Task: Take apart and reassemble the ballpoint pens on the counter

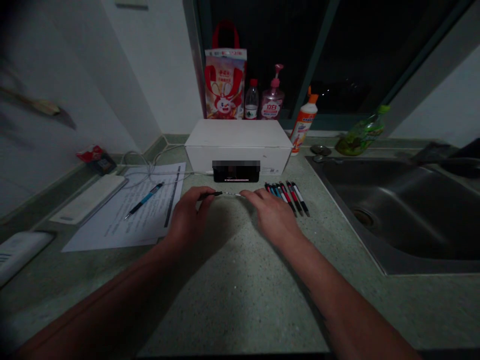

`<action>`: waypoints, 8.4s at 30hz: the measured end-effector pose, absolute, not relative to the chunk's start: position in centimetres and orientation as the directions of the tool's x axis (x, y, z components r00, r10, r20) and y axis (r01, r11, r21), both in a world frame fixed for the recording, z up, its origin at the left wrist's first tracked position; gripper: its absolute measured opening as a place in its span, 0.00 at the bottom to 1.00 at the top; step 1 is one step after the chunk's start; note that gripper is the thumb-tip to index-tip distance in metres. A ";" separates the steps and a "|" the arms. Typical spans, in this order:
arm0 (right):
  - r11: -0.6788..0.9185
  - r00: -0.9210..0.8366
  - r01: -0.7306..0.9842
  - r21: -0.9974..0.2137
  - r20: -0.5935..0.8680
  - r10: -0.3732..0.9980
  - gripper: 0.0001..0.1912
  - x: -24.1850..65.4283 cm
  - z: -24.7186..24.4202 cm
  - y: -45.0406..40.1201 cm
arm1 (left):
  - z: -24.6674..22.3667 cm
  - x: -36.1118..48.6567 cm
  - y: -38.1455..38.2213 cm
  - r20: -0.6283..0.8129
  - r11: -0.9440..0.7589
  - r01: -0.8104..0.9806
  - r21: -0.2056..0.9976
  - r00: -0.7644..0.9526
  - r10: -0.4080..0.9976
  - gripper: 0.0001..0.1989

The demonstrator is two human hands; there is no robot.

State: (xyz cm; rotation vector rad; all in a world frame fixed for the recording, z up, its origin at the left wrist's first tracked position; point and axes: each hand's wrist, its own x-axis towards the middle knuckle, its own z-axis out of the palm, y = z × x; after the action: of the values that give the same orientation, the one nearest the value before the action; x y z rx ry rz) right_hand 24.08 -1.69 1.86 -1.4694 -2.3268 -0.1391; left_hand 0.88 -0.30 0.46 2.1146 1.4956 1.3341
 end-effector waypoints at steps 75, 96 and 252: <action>0.463 -0.374 0.756 -0.463 0.275 0.886 0.12 22.6 1.0 -1.9 | 1.1 1.3 -0.7 0.219 -0.265 0.399 0.878 0.159 0.963 0.06; 0.437 -0.369 0.793 -0.424 0.238 0.899 0.11 22.5 1.2 -1.9 | 1.0 1.7 -0.8 0.142 -0.170 0.377 0.910 0.101 0.985 0.06; 0.610 -0.581 0.759 -0.227 0.187 0.792 0.11 24.0 -0.9 -0.8 | -0.4 0.9 -1.3 0.295 -0.512 0.659 0.551 0.420 0.858 0.12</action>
State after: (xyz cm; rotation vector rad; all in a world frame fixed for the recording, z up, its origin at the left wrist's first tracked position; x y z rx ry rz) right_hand 23.99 -0.80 -0.91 -1.2665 -2.5688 0.1777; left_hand 0.90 -1.30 -0.43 2.3283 1.3026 0.7886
